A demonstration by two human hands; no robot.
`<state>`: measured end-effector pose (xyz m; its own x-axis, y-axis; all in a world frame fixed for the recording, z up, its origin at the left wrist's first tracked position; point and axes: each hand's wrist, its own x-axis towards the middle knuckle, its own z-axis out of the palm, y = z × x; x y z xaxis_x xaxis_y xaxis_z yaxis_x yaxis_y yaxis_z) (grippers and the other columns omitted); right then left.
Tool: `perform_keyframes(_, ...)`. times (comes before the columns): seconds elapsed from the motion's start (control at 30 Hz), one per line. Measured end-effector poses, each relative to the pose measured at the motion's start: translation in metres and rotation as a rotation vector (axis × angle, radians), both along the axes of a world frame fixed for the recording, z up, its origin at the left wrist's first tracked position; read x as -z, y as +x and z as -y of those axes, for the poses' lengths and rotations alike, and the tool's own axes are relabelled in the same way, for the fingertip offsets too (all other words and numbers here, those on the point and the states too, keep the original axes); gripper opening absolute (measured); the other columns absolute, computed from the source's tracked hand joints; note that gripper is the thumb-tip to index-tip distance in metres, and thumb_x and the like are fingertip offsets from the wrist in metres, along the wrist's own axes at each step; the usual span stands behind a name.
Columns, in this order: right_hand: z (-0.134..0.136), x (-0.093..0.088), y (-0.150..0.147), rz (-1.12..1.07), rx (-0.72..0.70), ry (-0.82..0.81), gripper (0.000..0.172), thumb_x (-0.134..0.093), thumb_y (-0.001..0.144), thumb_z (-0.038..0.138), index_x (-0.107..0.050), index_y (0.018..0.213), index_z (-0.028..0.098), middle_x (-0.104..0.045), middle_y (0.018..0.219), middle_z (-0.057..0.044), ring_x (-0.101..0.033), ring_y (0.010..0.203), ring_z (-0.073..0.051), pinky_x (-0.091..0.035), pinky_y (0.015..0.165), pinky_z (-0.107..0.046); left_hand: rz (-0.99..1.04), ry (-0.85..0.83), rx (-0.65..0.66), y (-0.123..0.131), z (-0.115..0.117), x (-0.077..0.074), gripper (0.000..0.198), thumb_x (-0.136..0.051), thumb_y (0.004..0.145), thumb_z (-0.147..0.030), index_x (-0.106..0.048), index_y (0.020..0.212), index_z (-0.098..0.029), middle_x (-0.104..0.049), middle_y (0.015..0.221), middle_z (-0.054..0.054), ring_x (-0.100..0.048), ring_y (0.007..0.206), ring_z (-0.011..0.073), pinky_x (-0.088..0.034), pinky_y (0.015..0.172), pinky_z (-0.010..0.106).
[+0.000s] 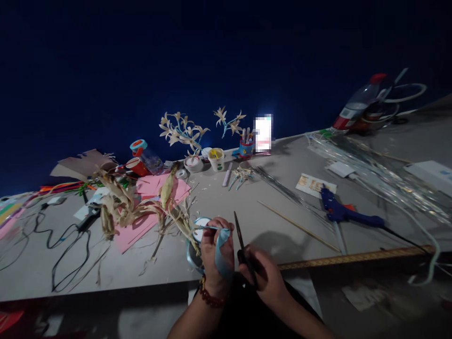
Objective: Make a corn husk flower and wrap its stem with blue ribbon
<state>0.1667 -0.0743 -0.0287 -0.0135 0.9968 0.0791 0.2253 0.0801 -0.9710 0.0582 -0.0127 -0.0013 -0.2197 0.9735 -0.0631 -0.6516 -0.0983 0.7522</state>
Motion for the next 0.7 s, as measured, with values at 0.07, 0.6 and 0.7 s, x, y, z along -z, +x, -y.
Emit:
perform_keyframes(0.07, -0.007, 0.003, 0.015, 0.144, 0.044, -0.037, 0.039, -0.054, 0.087, 0.06, -0.053, 0.077, 0.023, -0.06, 0.068, -0.002, -0.056, 0.064, -0.02, -0.044, 0.061, -0.028, 0.039, 0.019, 0.006, 0.002, 0.001, -0.004, 0.026, -0.076, 0.077, -0.04, -0.059, 0.071, -0.021, -0.054, 0.072, -0.002, -0.055, 0.069, 0.0127, -0.052, 0.075, 0.028)
perform_keyframes(0.6, -0.04, -0.028, 0.09, 0.822, -0.14, -0.075, 0.023, -0.075, 0.077, 0.019, -0.063, 0.096, 0.021, -0.067, 0.103, -0.003, -0.064, 0.086, -0.019, -0.045, 0.071, -0.026, -0.315, 0.238, -0.04, -0.012, 0.007, 0.003, 0.025, -0.085, 0.065, -0.026, -0.063, 0.064, -0.017, -0.058, 0.07, 0.001, -0.058, 0.074, 0.0173, -0.054, 0.078, 0.033)
perform_keyframes(0.7, -0.03, -0.033, 0.131, 0.757, -0.105, 0.004, 0.012, -0.066, 0.09, 0.027, -0.064, 0.101, 0.023, -0.067, 0.105, -0.002, -0.064, 0.086, -0.016, -0.048, 0.076, -0.024, -0.361, 0.271, -0.062, -0.018, 0.007, 0.001, 0.026, -0.087, 0.062, -0.026, -0.063, 0.063, -0.017, -0.06, 0.066, 0.001, -0.059, 0.07, 0.0172, -0.056, 0.073, 0.032)
